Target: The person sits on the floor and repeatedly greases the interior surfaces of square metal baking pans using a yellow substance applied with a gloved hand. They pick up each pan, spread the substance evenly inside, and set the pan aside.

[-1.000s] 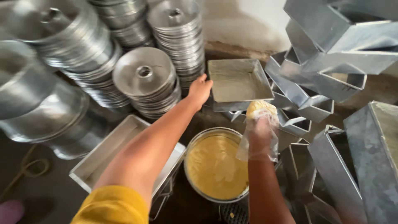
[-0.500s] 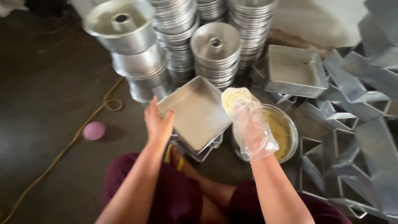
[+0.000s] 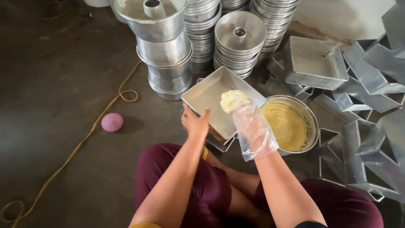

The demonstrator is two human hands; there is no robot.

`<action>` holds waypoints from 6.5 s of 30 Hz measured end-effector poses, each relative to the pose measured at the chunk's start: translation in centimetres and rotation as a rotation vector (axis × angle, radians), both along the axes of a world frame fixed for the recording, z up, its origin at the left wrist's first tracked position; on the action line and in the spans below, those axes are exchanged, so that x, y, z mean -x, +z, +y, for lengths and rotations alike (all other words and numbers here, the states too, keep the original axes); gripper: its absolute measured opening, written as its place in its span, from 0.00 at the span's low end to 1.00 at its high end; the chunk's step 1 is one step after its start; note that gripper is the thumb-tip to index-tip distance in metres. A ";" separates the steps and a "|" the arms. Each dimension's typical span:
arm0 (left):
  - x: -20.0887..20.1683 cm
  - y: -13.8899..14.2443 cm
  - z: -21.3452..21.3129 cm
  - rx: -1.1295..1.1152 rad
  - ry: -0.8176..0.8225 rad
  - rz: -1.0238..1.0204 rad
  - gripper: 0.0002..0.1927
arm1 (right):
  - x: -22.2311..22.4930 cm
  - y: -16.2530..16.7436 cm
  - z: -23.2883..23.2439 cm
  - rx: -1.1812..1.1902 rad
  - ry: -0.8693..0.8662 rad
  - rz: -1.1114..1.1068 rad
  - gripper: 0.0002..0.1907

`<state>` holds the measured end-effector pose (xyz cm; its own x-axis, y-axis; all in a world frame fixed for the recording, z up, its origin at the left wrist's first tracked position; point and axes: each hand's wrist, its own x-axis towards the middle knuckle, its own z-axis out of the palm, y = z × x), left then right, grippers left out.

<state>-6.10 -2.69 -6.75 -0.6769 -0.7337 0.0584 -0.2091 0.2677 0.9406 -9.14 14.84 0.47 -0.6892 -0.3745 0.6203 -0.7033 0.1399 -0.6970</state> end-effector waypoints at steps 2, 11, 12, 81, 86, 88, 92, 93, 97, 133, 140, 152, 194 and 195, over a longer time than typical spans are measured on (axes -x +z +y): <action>-0.4 -0.8 0.9 -0.070 0.054 0.061 0.53 | -0.1 -0.4 -0.2 0.029 -0.012 -0.056 0.13; -2.5 -2.7 3.7 -0.498 0.147 -0.012 0.48 | 1.8 -3.6 -0.5 0.175 -0.054 -0.292 0.17; -2.5 -2.8 3.7 -0.500 0.173 -0.106 0.48 | 2.0 -3.9 -0.4 0.203 -0.054 -0.319 0.17; -1.5 3.2 4.8 -0.588 -0.263 0.637 0.34 | 6.5 -1.4 22.4 0.365 -0.345 -0.544 0.21; -0.2 3.7 5.8 -1.033 -0.222 0.538 0.33 | 7.2 -5.9 18.8 -0.749 -0.299 -0.572 0.20; -0.2 3.7 6.3 -1.092 -0.216 0.499 0.31 | 7.7 -6.9 16.9 -0.948 -0.201 -0.586 0.19; 0.0 3.6 6.7 -1.106 -0.215 0.482 0.30 | 8.3 -8.2 16.1 -1.118 -0.069 -0.660 0.18; 0.3 3.6 6.7 -1.095 -0.213 0.491 0.30 | 8.3 -8.3 16.4 -1.124 -0.053 -0.683 0.18; 0.6 3.3 7.1 -1.082 -0.244 0.451 0.29 | 8.6 -8.8 17.2 -1.052 -0.130 -0.713 0.16; -7.7 6.5 4.9 -0.668 -0.706 0.517 0.43 | -7.0 3.2 2.3 0.622 0.064 -1.286 0.18; -9.1 7.9 3.4 -0.638 -0.773 0.634 0.43 | -6.4 4.5 3.8 0.519 0.213 -1.179 0.18; -9.6 7.1 2.8 -0.630 -0.814 0.599 0.43 | -8.9 4.3 3.6 0.508 0.335 -1.317 0.19; -8.7 5.4 2.6 -0.602 -0.761 0.557 0.46 | -7.0 4.6 1.1 -0.108 -0.192 -0.447 0.24; -8.6 5.5 2.7 -0.625 -0.740 0.545 0.47 | -6.5 4.4 1.4 -0.163 -0.239 -0.371 0.23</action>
